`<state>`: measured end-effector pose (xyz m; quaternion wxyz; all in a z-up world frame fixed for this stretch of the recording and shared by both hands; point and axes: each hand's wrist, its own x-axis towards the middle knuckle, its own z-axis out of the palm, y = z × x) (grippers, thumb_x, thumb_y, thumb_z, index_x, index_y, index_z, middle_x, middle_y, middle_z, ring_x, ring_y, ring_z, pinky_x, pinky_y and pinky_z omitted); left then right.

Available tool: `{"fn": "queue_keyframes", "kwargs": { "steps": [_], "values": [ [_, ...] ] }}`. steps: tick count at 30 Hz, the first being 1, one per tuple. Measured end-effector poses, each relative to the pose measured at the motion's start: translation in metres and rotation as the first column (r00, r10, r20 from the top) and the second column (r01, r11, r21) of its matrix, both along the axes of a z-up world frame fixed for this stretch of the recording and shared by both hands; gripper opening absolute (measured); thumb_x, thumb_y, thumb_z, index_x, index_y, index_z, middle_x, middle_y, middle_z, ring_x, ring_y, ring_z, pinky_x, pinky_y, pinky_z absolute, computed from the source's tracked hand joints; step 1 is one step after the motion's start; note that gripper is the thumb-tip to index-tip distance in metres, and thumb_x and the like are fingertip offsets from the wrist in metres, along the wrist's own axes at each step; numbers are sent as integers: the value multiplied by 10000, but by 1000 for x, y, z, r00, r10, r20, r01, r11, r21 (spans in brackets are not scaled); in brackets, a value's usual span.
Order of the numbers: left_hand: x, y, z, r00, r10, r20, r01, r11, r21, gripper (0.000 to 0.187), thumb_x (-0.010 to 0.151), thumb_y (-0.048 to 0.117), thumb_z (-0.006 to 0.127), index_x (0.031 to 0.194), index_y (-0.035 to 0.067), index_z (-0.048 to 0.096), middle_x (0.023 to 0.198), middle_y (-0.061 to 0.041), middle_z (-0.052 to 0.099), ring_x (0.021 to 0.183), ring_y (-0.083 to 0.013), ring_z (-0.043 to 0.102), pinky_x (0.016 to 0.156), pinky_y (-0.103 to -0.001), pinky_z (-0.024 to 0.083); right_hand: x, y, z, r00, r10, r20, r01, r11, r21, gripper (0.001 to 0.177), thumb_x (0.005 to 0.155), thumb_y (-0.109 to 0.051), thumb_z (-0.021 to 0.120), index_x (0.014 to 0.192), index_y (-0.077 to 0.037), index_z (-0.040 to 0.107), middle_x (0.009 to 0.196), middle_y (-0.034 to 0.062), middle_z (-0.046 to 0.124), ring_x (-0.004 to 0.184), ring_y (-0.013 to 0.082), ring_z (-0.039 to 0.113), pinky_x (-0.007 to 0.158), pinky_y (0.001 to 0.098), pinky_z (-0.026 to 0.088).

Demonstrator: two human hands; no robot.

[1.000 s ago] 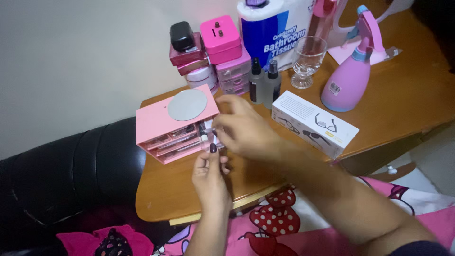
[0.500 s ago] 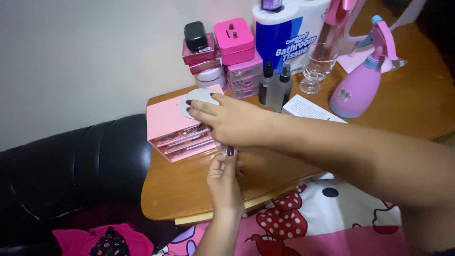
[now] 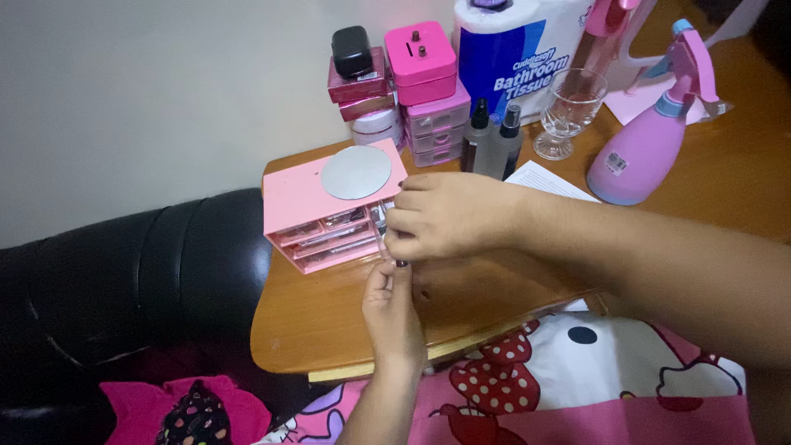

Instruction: The person opens a light blue zippered pouch and removes papers, then places the pouch into a drawer. They then open a plaid cosmetic bag, remove a plastic-wrapped item, and place the bag into the same drawer. Finally, they rearrange several cosmetic containers and a spray bottle on the desk surface.

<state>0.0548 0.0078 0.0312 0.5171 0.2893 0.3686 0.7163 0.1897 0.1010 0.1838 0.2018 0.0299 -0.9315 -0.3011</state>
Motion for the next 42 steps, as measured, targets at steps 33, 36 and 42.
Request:
{"fn": "queue_keyframes", "kwargs": {
  "steps": [33,36,42],
  "values": [
    [3,9,5,1000,22,-13,-21,999,29,131,1027,187,604,1029,69,662,824,-5,663,754,-94,594,682,-250,459,-11,13,-5,986,-160,-54,149,975,-164,281,784,-195,675,1013,-35,695,868,68,659,875,271,659,812,393,537],
    [-4,27,5,996,7,-89,-11,999,-47,115,1003,175,602,1013,71,652,882,4,717,725,-87,592,634,-236,448,15,9,-15,951,-181,-251,100,948,-303,340,784,-183,723,1080,-18,694,959,97,686,961,312,677,846,425,536],
    [-9,73,6,995,57,-77,-63,996,-68,145,989,146,621,1068,54,699,853,11,717,687,-50,593,577,-202,438,24,-5,-80,703,-535,-468,155,757,-634,436,880,-150,750,1280,-32,622,1204,141,678,1144,344,652,1011,422,530]
  ]
}}
